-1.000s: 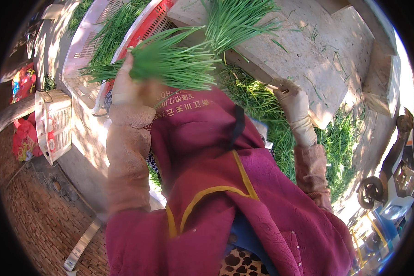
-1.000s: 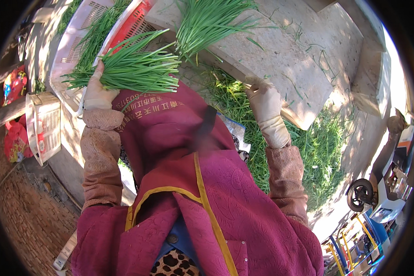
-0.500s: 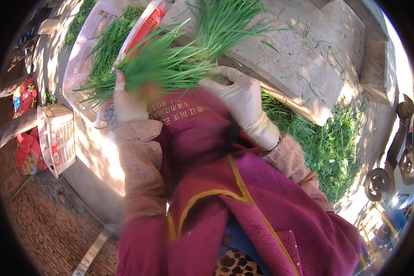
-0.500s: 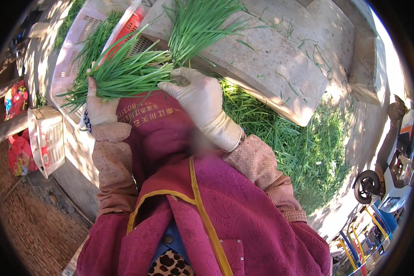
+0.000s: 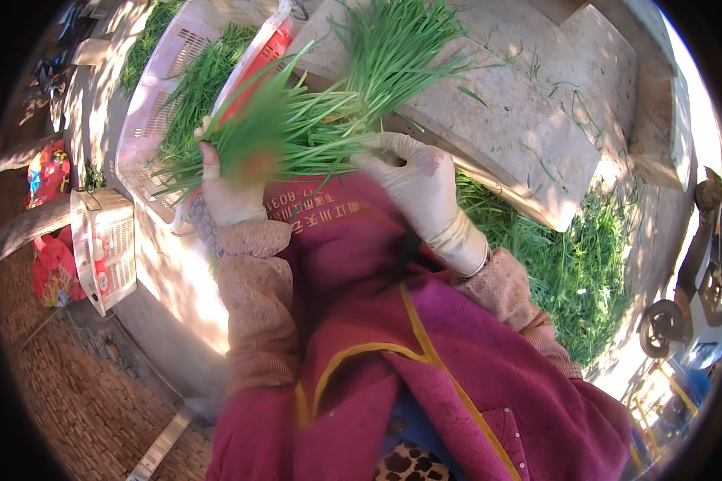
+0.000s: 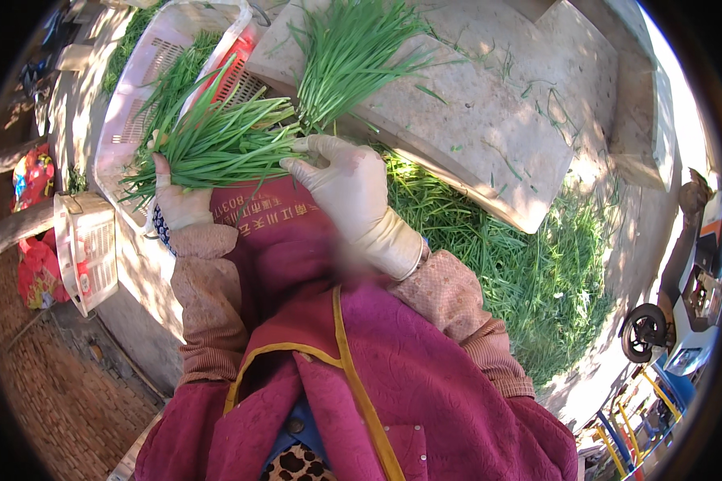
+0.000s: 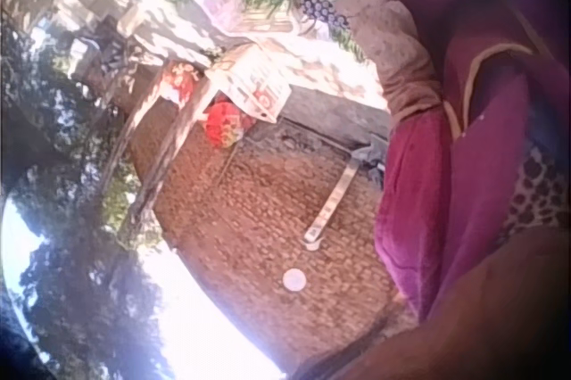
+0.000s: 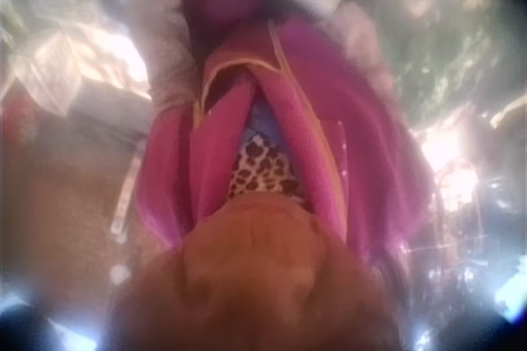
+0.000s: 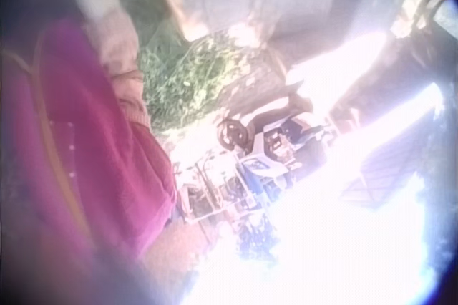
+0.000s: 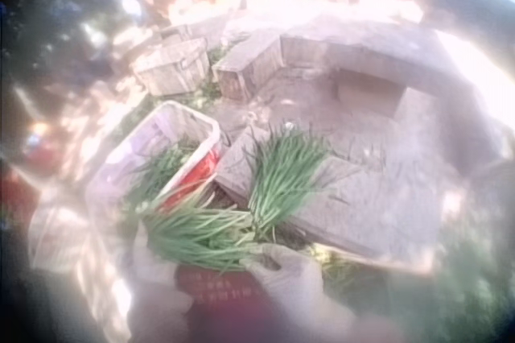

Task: The person sorts and bundles green onions by hand, removing damaged leaves and organizing them into neat bunches.

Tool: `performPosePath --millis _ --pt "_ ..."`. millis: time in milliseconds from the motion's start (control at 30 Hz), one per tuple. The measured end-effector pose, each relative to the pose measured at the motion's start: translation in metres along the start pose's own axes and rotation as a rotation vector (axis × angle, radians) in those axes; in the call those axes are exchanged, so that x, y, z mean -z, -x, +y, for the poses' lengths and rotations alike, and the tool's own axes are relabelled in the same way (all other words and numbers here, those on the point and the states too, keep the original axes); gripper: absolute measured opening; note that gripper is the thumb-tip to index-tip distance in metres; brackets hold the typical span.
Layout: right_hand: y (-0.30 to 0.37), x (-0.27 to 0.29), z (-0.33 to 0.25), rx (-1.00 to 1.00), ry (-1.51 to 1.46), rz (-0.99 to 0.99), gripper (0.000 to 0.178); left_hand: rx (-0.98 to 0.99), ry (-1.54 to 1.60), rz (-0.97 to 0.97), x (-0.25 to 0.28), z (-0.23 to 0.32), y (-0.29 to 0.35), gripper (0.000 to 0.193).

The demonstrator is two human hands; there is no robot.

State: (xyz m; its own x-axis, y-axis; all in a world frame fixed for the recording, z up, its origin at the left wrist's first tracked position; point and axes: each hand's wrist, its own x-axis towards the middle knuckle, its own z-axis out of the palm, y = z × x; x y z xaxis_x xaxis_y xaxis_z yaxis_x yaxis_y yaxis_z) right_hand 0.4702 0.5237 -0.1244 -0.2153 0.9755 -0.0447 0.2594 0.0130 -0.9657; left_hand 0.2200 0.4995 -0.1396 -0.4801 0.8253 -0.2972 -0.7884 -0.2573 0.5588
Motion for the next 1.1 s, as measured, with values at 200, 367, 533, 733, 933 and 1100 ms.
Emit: performPosePath --millis 200,367,533,733,933,1100 --pt "-0.011 0.034 0.004 -0.197 -0.575 -0.105 0.024 0.099 0.099 -0.14 0.006 0.005 0.0 0.038" --pt "-0.027 0.027 0.005 -0.472 -0.737 -0.39 0.03 0.15 0.042 -0.157 0.002 0.001 0.0 0.039" --pt "-0.034 0.0 0.022 -0.484 -0.869 -0.419 0.032 0.08 -0.03 -0.109 -0.001 -0.009 0.006 0.045" --pt "-0.03 -0.012 0.026 -0.483 -0.724 -0.296 0.029 0.024 -0.079 -0.015 0.01 -0.012 0.007 0.039" --pt "-0.022 -0.016 0.049 -0.37 -0.547 -0.322 0.024 -0.032 -0.215 0.004 0.013 -0.015 0.022 0.038" --pt "-0.009 -0.021 0.082 0.003 -0.113 -0.519 0.03 -0.077 -0.37 0.072 -0.008 -0.019 0.04 0.036"
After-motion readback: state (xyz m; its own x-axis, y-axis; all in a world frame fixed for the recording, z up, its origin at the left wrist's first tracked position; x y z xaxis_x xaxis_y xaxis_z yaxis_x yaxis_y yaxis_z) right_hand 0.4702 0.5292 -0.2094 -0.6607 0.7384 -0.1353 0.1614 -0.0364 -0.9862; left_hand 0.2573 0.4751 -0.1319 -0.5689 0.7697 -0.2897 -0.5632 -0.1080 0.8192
